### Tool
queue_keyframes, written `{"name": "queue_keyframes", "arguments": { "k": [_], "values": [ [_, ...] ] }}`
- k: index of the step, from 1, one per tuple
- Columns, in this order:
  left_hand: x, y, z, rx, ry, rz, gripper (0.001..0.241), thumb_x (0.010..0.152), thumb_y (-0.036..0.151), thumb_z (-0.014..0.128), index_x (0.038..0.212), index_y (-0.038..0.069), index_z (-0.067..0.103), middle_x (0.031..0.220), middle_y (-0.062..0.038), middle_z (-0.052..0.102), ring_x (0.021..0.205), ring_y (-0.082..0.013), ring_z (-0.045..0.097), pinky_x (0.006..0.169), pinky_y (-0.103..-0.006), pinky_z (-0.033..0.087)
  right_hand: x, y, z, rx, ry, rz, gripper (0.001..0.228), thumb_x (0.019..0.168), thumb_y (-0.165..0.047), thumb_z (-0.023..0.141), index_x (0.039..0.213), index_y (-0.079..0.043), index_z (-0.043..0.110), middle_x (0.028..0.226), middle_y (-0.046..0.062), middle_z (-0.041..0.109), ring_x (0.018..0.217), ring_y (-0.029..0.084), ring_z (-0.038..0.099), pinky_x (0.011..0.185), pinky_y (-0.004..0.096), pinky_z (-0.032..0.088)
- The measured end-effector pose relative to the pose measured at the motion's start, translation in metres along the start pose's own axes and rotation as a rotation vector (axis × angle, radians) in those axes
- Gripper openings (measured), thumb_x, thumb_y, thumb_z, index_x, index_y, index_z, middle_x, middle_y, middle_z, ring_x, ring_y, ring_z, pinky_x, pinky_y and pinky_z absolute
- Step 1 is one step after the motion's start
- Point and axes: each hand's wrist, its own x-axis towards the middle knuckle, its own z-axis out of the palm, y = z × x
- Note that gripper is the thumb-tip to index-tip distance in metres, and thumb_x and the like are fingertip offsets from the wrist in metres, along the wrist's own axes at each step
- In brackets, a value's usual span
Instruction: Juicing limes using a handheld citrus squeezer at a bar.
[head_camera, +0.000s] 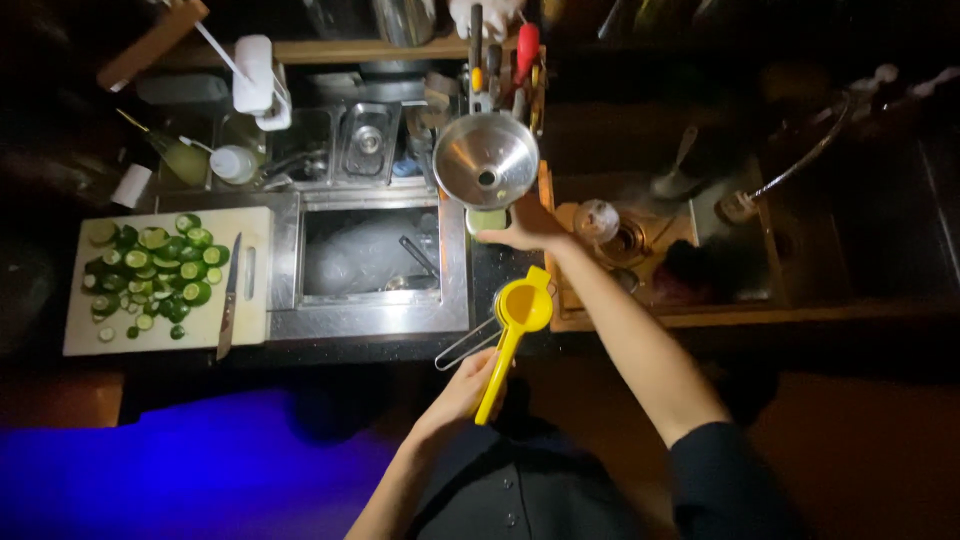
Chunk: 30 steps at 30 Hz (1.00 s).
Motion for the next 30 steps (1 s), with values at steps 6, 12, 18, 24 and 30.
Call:
{"name": "queue_keyframes", "arguments": {
  "k": [6, 12, 18, 24, 30],
  "values": [
    [0.01, -0.032, -0.01, 0.03, 0.021, 0.07, 0.026, 0.112, 0.032, 0.05, 0.111, 0.009, 0.063, 0.072, 0.001, 0.055, 0.055, -0.0089, 0.051, 0.046, -0.0243, 0.042, -0.148, -0.155, -0.052, -0.124, 0.005, -0.1, 0.052, 0.078, -0.024, 0.078, 0.127, -0.01, 0.067, 0.13, 0.015, 0.07, 0.126, 0.031, 0.06, 0.11, 0.047, 0.04],
    [0.01, -0.047, -0.032, 0.413, 0.055, 0.275, 0.03, 0.096, 0.014, 0.057, 0.125, 0.01, 0.062, 0.118, -0.005, 0.065, 0.109, -0.0122, 0.066, 0.086, -0.0277, 0.057, -0.183, -0.18, -0.017, -0.31, -0.134, -0.539, 0.045, 0.075, -0.016, 0.076, 0.119, -0.012, 0.069, 0.128, 0.008, 0.068, 0.13, 0.027, 0.059, 0.12, 0.058, 0.03],
    [-0.023, 0.042, 0.02, -0.263, -0.01, -0.164, 0.019, 0.103, 0.037, 0.061, 0.098, 0.02, 0.055, 0.059, 0.006, 0.045, 0.04, -0.0051, 0.037, 0.034, -0.0208, 0.028, -0.149, -0.154, -0.082, -0.087, 0.227, -0.348, 0.016, 0.094, -0.014, 0.072, 0.109, -0.019, 0.07, 0.119, -0.001, 0.072, 0.107, 0.016, 0.066, 0.106, 0.04, 0.047],
    [-0.024, 0.057, 0.024, -0.147, 0.048, -0.155, 0.026, 0.104, 0.041, 0.056, 0.091, 0.02, 0.052, 0.055, 0.009, 0.035, 0.038, -0.0043, 0.028, 0.034, -0.0231, 0.019, -0.131, -0.143, -0.084, 0.347, 0.858, 0.311, 0.026, 0.092, -0.017, 0.076, 0.098, -0.001, 0.057, 0.086, 0.015, 0.055, 0.071, 0.018, 0.048, 0.066, 0.038, 0.044],
    [-0.02, 0.047, 0.019, -0.172, 0.05, -0.158, 0.027, 0.105, 0.041, 0.056, 0.089, 0.019, 0.052, 0.056, 0.008, 0.037, 0.038, -0.0053, 0.029, 0.034, -0.0241, 0.019, -0.143, -0.14, -0.029, -0.406, -0.008, 0.291, 0.034, 0.081, -0.042, 0.079, 0.087, -0.009, 0.076, 0.074, 0.016, 0.072, 0.068, 0.035, 0.07, 0.065, 0.048, 0.053]
  ]
}}
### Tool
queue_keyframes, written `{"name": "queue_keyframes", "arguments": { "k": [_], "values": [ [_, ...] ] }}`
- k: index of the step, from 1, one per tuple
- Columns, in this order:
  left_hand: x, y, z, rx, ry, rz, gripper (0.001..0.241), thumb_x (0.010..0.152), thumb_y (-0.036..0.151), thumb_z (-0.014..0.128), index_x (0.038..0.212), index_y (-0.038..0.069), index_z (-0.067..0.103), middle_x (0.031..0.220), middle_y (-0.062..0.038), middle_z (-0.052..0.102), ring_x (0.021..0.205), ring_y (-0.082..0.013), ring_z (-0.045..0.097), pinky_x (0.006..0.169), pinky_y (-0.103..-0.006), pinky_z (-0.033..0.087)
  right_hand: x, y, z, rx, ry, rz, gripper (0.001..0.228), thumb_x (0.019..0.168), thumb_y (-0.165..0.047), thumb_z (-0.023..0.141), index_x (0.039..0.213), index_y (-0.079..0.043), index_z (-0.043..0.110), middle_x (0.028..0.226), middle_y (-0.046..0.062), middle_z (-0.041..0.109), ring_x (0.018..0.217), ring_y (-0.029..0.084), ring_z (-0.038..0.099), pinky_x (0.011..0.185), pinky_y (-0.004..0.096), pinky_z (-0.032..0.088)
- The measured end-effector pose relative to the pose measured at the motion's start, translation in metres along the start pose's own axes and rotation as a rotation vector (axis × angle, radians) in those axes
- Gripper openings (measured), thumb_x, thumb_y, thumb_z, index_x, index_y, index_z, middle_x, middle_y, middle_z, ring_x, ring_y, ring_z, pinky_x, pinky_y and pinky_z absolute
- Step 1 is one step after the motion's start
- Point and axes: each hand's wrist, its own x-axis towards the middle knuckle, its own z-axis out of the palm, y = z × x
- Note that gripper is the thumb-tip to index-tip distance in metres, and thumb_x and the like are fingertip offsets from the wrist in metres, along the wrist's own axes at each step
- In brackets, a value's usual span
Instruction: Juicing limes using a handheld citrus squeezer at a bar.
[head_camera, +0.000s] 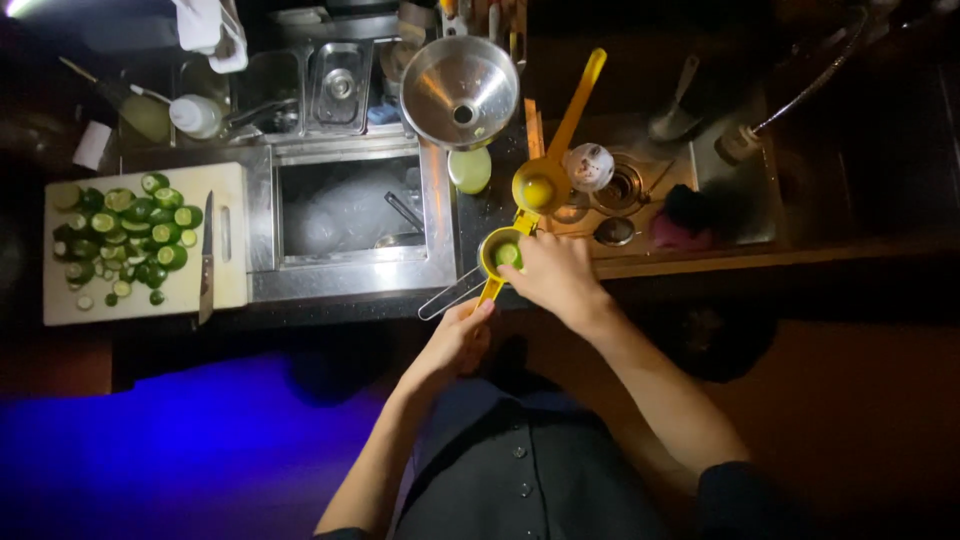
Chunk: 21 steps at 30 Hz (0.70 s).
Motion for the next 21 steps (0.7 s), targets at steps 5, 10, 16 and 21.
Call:
{"name": "queue_keyframes", "arguments": {
  "k": [5, 10, 16, 21],
  "values": [
    [-0.002, 0.001, 0.01, 0.175, 0.075, 0.099, 0.025, 0.103, 0.039, 0.057, 0.091, 0.018, 0.055, 0.053, 0.006, 0.039, 0.037, -0.0069, 0.031, 0.034, -0.0258, 0.021, 0.026, 0.014, 0.035, -0.134, -0.086, -0.007, 0.035, 0.079, -0.041, 0.08, 0.084, -0.007, 0.076, 0.08, 0.017, 0.072, 0.08, 0.037, 0.072, 0.073, 0.05, 0.053],
    [-0.007, 0.006, 0.016, 0.236, 0.137, 0.121, 0.026, 0.102, 0.04, 0.057, 0.09, 0.017, 0.054, 0.052, 0.006, 0.038, 0.037, -0.0065, 0.03, 0.033, -0.0256, 0.02, 0.034, 0.012, 0.02, -0.131, -0.104, 0.042, 0.038, 0.067, -0.038, 0.086, 0.081, -0.004, 0.076, 0.083, 0.019, 0.072, 0.082, 0.037, 0.071, 0.073, 0.047, 0.053],
    [-0.008, 0.007, 0.005, 0.201, 0.083, 0.061, 0.028, 0.103, 0.04, 0.057, 0.088, 0.018, 0.051, 0.054, 0.009, 0.037, 0.038, -0.005, 0.029, 0.034, -0.025, 0.019, 0.015, 0.031, 0.022, 0.405, -0.16, 0.147, 0.044, 0.07, -0.038, 0.087, 0.094, -0.002, 0.079, 0.068, 0.011, 0.071, 0.06, 0.018, 0.064, 0.059, 0.03, 0.049],
    [0.001, 0.003, 0.002, 0.245, 0.195, 0.055, 0.02, 0.101, 0.035, 0.059, 0.091, 0.019, 0.059, 0.054, 0.008, 0.039, 0.038, -0.0067, 0.034, 0.035, -0.0258, 0.023, -0.012, 0.059, 0.063, 1.183, -0.084, 0.174, 0.048, 0.077, -0.033, 0.087, 0.107, 0.001, 0.074, 0.078, -0.003, 0.071, 0.068, 0.002, 0.061, 0.059, 0.021, 0.048]
  ]
}}
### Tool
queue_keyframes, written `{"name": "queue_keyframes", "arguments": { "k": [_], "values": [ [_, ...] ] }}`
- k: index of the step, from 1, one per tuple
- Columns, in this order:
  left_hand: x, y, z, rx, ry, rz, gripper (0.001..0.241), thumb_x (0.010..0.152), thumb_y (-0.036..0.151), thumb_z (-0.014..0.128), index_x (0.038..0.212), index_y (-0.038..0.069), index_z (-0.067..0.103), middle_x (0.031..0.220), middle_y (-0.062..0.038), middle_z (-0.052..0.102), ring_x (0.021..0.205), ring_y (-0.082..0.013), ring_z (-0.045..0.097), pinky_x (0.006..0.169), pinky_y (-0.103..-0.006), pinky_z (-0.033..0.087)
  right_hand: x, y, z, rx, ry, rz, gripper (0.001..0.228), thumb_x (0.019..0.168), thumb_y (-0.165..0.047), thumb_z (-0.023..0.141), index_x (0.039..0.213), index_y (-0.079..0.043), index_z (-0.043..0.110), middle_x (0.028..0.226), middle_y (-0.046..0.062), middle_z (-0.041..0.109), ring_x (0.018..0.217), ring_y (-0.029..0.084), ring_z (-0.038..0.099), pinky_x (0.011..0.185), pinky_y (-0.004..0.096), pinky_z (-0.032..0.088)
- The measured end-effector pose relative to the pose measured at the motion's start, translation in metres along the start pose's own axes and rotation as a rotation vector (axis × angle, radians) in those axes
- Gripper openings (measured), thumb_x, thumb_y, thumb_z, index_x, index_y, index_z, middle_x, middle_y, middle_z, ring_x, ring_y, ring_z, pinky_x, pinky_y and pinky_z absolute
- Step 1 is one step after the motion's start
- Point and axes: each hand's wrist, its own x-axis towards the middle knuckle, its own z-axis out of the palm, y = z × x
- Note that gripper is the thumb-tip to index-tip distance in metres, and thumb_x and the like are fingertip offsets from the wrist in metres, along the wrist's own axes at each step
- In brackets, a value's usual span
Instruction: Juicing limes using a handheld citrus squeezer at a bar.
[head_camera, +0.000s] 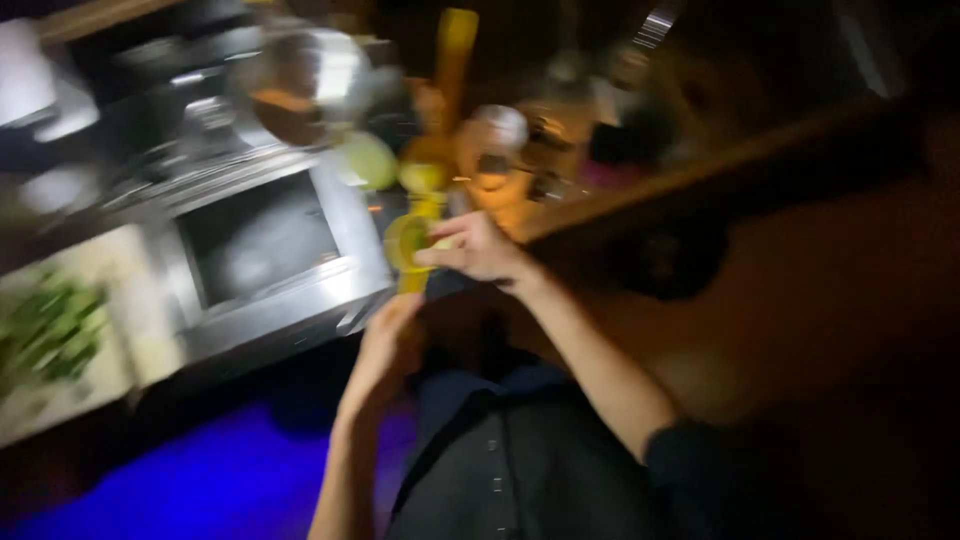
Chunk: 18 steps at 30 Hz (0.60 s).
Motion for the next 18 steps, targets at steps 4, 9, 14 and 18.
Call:
{"name": "queue_keyframes", "arguments": {
  "k": [4, 9, 14, 18],
  "values": [
    [-0.022, 0.02, 0.012, -0.095, -0.019, -0.056, 0.017, 0.101, 0.034, 0.061, 0.091, 0.02, 0.058, 0.053, 0.009, 0.038, 0.036, -0.0055, 0.033, 0.033, -0.0238, 0.023, -0.102, -0.057, -0.051, 0.297, 0.223, 0.119, 0.048, 0.078, -0.029, 0.084, 0.116, -0.003, 0.071, 0.081, -0.004, 0.068, 0.067, 0.005, 0.059, 0.058, 0.022, 0.047],
    [-0.005, -0.007, -0.01, -0.038, -0.008, 0.143, 0.023, 0.108, 0.027, 0.061, 0.105, 0.003, 0.063, 0.075, 0.005, 0.054, 0.06, -0.0037, 0.048, 0.052, -0.0188, 0.037, -0.236, -0.063, -0.12, -0.176, 1.042, -0.14, 0.041, 0.093, -0.033, 0.077, 0.119, -0.005, 0.064, 0.098, 0.002, 0.066, 0.083, 0.015, 0.06, 0.072, 0.031, 0.047],
    [-0.024, 0.016, 0.01, 0.028, 0.037, 0.054, 0.025, 0.1, 0.032, 0.058, 0.098, 0.008, 0.061, 0.063, 0.003, 0.048, 0.047, -0.0075, 0.043, 0.04, -0.0232, 0.033, -0.29, 0.028, -0.22, -0.594, 1.444, -0.077, 0.045, 0.104, -0.034, 0.074, 0.132, -0.003, 0.055, 0.112, 0.012, 0.067, 0.098, 0.025, 0.064, 0.087, 0.041, 0.052],
    [-0.023, 0.011, 0.006, 0.042, 0.038, 0.07, 0.029, 0.102, 0.036, 0.057, 0.096, 0.008, 0.061, 0.063, 0.003, 0.047, 0.046, -0.008, 0.041, 0.04, -0.0231, 0.03, -0.281, 0.159, -0.217, -0.573, 0.824, 0.723, 0.049, 0.092, -0.034, 0.075, 0.128, -0.004, 0.06, 0.107, 0.015, 0.073, 0.094, 0.025, 0.071, 0.089, 0.042, 0.057]
  ]
}}
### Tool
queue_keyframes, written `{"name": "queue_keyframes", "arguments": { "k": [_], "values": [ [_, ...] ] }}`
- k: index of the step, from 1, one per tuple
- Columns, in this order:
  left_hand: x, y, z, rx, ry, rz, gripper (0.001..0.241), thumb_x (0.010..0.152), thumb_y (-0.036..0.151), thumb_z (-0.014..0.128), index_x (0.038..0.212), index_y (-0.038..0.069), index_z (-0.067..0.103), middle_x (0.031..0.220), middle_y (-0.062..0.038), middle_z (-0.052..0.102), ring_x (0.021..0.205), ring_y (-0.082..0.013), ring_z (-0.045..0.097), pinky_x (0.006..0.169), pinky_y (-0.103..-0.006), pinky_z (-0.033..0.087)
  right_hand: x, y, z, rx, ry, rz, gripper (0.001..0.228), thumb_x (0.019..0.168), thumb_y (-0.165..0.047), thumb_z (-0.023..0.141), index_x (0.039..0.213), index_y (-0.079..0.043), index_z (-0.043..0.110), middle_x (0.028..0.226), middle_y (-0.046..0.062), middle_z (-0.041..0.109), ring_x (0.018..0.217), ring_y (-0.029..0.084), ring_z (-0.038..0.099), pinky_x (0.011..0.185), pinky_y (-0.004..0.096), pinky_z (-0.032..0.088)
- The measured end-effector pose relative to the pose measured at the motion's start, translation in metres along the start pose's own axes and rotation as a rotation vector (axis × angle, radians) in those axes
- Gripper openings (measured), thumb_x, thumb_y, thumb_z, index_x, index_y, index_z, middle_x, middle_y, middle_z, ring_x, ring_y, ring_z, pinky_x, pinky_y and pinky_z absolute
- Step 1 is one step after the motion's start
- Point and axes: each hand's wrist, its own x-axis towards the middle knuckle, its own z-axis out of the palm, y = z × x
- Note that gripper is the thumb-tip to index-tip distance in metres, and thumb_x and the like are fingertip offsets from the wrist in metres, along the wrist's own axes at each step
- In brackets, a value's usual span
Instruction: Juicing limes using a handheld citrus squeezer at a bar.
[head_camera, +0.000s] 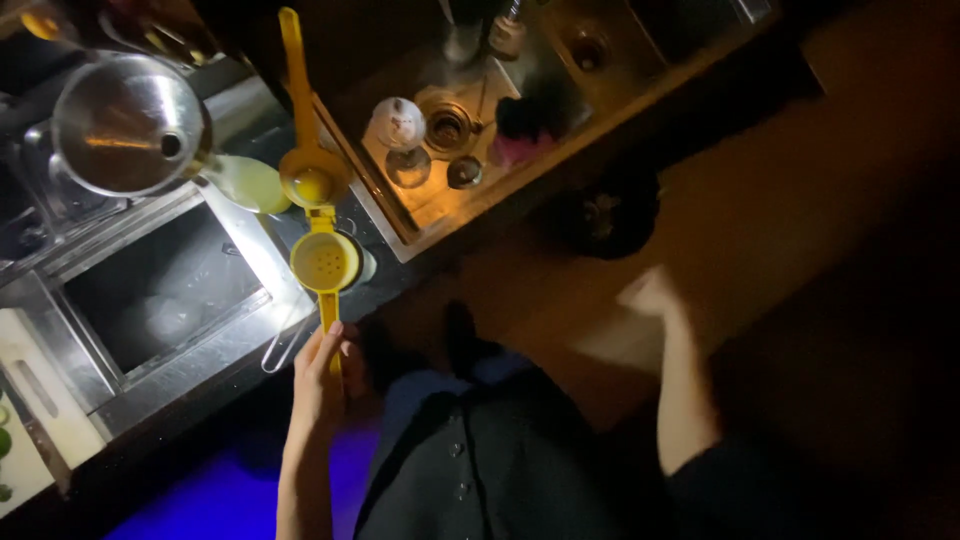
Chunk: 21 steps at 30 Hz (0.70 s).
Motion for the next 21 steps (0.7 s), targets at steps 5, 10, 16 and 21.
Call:
{"name": "queue_keyframes", "arguments": {
  "k": [5, 10, 16, 21],
  "values": [
    [0.011, -0.031, -0.007, -0.171, 0.042, -0.051, 0.03, 0.104, 0.041, 0.054, 0.094, 0.012, 0.059, 0.063, 0.005, 0.046, 0.046, -0.0081, 0.039, 0.041, -0.0244, 0.029, -0.12, -0.097, 0.112, 0.224, -0.485, -0.236, 0.035, 0.101, -0.035, 0.065, 0.106, -0.004, 0.078, 0.097, 0.011, 0.074, 0.087, 0.02, 0.068, 0.079, 0.038, 0.055],
    [0.013, -0.032, 0.013, -0.072, 0.163, 0.01, 0.025, 0.099, 0.035, 0.059, 0.102, 0.012, 0.069, 0.08, 0.005, 0.062, 0.066, -0.0047, 0.05, 0.055, -0.0235, 0.039, -0.197, -0.23, 0.126, 0.45, -0.879, -0.561, 0.041, 0.104, -0.039, 0.052, 0.109, -0.007, 0.077, 0.088, 0.005, 0.077, 0.084, 0.011, 0.07, 0.079, 0.028, 0.056],
    [0.016, -0.032, 0.009, -0.094, -0.134, 0.169, 0.024, 0.102, 0.031, 0.068, 0.1, 0.007, 0.068, 0.081, -0.001, 0.061, 0.067, -0.0063, 0.054, 0.058, -0.0228, 0.045, -0.183, -0.21, 0.202, 0.606, -0.796, -0.577, 0.042, 0.105, -0.032, 0.051, 0.113, 0.002, 0.073, 0.098, 0.004, 0.072, 0.089, 0.011, 0.063, 0.08, 0.026, 0.05],
    [0.031, -0.077, -0.039, -0.268, -0.382, -0.01, 0.028, 0.102, 0.036, 0.062, 0.113, 0.012, 0.069, 0.087, 0.001, 0.062, 0.07, -0.011, 0.058, 0.062, -0.0258, 0.05, -0.22, -0.238, 0.178, 0.684, -0.67, -0.289, 0.039, 0.108, -0.035, 0.043, 0.095, -0.003, 0.061, 0.065, 0.006, 0.054, 0.053, 0.016, 0.05, 0.051, 0.029, 0.042]
  ]
}}
